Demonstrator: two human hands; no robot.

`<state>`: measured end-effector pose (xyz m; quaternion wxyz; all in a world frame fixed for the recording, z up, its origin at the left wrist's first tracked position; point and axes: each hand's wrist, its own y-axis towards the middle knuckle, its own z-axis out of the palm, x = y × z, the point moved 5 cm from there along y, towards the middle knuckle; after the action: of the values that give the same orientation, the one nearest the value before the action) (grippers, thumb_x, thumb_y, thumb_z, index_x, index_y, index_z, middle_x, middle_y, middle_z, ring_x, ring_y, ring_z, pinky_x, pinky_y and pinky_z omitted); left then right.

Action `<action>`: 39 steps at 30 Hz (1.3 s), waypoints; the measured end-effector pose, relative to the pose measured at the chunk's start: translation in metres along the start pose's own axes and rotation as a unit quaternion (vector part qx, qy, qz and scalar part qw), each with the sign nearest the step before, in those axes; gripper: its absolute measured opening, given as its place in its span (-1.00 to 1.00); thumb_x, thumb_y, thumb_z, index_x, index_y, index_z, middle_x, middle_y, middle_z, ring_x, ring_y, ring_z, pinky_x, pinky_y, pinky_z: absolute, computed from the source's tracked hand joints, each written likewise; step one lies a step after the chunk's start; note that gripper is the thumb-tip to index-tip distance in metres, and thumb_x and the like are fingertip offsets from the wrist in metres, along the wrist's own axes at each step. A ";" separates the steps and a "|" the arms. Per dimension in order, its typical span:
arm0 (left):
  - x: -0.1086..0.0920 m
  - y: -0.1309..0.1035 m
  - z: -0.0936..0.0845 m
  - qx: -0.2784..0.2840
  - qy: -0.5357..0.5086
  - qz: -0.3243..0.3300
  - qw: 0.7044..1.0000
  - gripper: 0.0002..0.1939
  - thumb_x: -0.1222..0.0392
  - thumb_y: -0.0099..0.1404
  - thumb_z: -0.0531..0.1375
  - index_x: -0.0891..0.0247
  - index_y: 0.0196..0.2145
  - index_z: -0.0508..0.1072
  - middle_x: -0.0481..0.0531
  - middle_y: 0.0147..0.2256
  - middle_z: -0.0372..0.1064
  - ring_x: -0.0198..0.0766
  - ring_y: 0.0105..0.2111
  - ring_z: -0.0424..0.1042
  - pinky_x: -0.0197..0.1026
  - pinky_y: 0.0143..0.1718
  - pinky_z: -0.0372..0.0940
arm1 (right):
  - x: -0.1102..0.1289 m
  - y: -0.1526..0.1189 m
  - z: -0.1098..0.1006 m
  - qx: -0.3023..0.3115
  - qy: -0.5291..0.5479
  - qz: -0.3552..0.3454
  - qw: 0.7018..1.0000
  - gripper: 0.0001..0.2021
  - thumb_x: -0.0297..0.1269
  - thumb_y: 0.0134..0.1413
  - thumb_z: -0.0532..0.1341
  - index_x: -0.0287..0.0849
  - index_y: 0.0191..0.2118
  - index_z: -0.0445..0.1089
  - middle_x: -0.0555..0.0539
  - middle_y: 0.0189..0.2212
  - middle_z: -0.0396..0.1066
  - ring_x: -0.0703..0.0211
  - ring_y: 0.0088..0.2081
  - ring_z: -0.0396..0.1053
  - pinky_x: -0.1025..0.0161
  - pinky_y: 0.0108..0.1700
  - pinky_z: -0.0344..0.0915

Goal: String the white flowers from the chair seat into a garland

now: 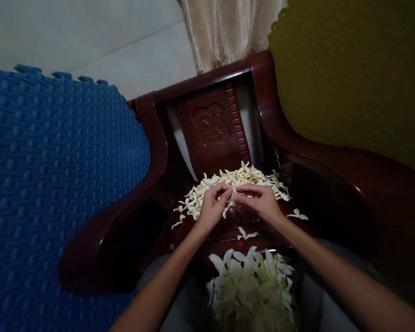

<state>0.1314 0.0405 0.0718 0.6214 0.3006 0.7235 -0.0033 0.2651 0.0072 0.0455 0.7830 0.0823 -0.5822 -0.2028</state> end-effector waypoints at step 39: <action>-0.009 0.004 -0.018 -0.133 0.032 0.053 0.989 -0.85 0.17 0.17 0.23 0.29 -0.34 0.37 0.02 -0.35 0.32 -0.28 -0.32 0.33 -0.32 -0.35 0.27 | -0.011 0.015 -0.040 -0.081 -0.160 -0.020 0.984 -0.81 -0.35 -0.22 0.23 -0.21 -0.38 0.51 0.02 -0.63 0.36 0.21 -0.58 0.24 0.28 -0.51 0.15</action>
<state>0.1175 0.0464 0.0855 0.6317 0.2531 0.7200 0.1360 0.3033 0.0212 0.0287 0.6797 -0.0028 -0.6798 -0.2754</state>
